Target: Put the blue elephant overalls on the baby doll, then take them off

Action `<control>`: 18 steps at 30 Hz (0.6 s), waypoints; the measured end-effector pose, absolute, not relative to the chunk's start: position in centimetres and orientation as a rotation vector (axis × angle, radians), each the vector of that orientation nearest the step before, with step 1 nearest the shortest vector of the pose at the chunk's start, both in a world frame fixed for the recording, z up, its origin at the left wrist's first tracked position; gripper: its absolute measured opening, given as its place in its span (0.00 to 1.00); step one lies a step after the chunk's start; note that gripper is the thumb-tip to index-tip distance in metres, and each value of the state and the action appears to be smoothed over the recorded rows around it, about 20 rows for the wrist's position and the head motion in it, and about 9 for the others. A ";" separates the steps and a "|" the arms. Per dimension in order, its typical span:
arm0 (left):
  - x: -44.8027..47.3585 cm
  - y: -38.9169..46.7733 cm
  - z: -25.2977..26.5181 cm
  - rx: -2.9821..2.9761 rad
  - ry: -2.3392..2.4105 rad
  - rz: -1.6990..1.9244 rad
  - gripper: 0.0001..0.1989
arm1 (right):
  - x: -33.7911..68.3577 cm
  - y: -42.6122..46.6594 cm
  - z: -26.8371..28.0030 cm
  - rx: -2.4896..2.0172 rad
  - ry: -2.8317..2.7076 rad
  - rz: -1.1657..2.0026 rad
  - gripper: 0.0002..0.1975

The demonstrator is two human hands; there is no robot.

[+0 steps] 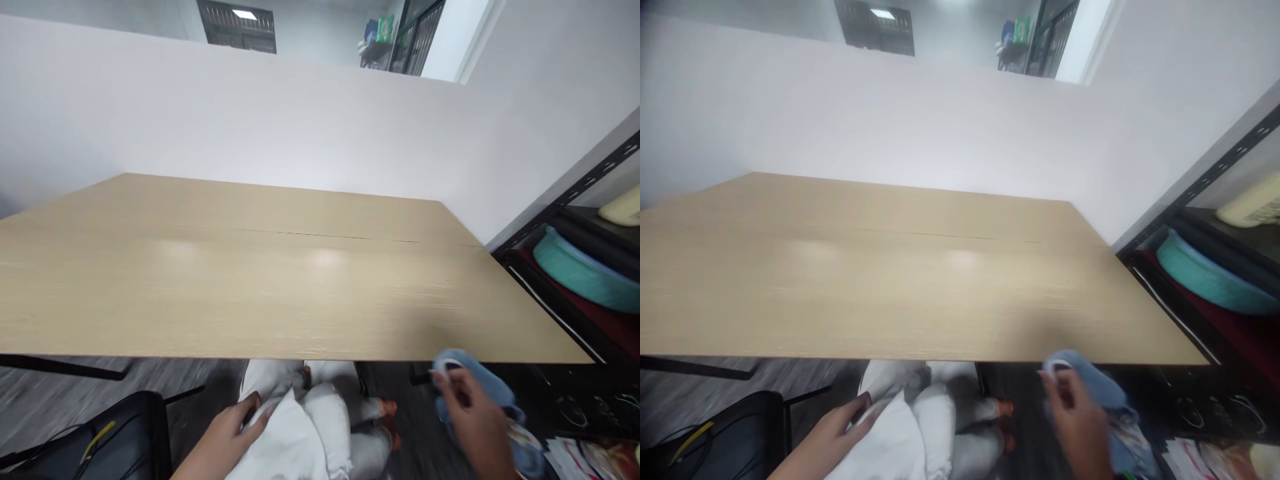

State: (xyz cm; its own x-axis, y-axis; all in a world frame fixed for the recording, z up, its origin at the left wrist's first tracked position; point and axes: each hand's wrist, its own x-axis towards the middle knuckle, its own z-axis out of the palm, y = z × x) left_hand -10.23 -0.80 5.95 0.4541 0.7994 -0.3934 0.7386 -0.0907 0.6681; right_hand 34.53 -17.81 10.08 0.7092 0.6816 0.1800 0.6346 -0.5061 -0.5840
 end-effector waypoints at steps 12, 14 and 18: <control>-11.0 -1.2 5.1 1.748 1.346 0.089 0.29 | 18.9 -3.1 3.7 -1.693 -2.149 0.722 0.07; -11.0 -1.0 5.0 1.736 1.358 0.080 0.30 | 18.4 -1.6 3.5 -1.631 -2.207 0.871 0.06; -10.1 -0.6 5.9 1.732 1.374 0.060 0.31 | 16.2 1.1 2.6 -1.539 -2.261 0.899 0.01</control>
